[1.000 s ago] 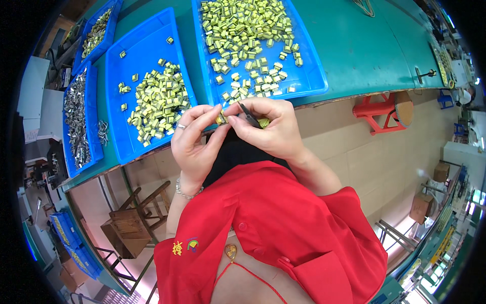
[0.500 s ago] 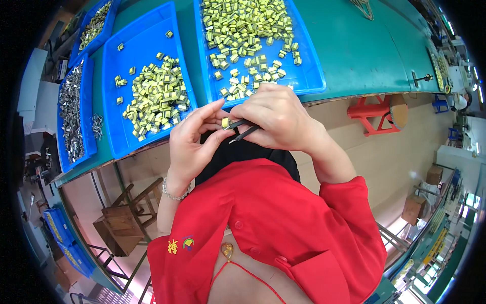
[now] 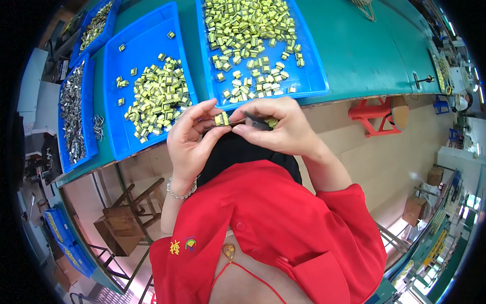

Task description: Assembling small components by hand at a factory workstation.

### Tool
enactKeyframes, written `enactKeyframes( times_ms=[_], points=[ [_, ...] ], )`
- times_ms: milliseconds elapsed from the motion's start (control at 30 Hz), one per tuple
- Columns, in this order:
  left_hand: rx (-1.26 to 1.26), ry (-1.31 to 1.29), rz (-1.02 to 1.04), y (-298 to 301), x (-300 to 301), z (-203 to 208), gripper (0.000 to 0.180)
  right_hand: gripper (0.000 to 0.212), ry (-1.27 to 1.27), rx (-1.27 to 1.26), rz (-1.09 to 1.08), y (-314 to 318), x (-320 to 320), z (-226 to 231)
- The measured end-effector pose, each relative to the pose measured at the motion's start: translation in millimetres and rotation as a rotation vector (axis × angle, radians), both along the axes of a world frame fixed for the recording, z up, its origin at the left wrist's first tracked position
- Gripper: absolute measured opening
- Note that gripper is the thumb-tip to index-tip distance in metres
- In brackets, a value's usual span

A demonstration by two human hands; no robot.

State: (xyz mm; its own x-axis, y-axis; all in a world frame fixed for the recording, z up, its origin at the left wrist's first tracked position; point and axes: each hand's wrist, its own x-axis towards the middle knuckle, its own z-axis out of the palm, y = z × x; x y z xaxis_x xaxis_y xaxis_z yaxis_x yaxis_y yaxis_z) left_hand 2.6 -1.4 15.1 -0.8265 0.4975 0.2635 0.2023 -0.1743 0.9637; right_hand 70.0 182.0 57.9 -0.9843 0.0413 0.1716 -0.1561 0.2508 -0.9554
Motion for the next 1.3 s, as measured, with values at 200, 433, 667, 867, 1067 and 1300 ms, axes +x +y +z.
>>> enactKeyframes(
  times_ms=[200,433,667,867,1067,1300],
  points=[
    [-0.055,0.078,-0.002,-1,0,3,0.044,0.014,-0.056,-0.070,-0.093,-10,3,-7],
    [-0.142,0.294,0.075,0,0,5,0.040,0.015,-0.051,-0.074,-0.106,-12,3,-10],
    [-0.159,0.386,0.107,0,1,6,0.035,0.015,-0.260,-0.476,-0.078,-13,6,-10],
    [-0.107,0.380,0.135,2,1,5,0.031,0.016,-0.251,-0.520,-0.070,-16,6,-11],
    [0.154,-0.050,-0.047,3,4,-4,0.026,0.028,-0.144,-0.476,-0.099,-23,5,-14],
    [0.277,-0.240,-0.095,5,7,-9,0.023,0.031,-0.123,-0.461,-0.116,-25,3,-21]
  ],
)
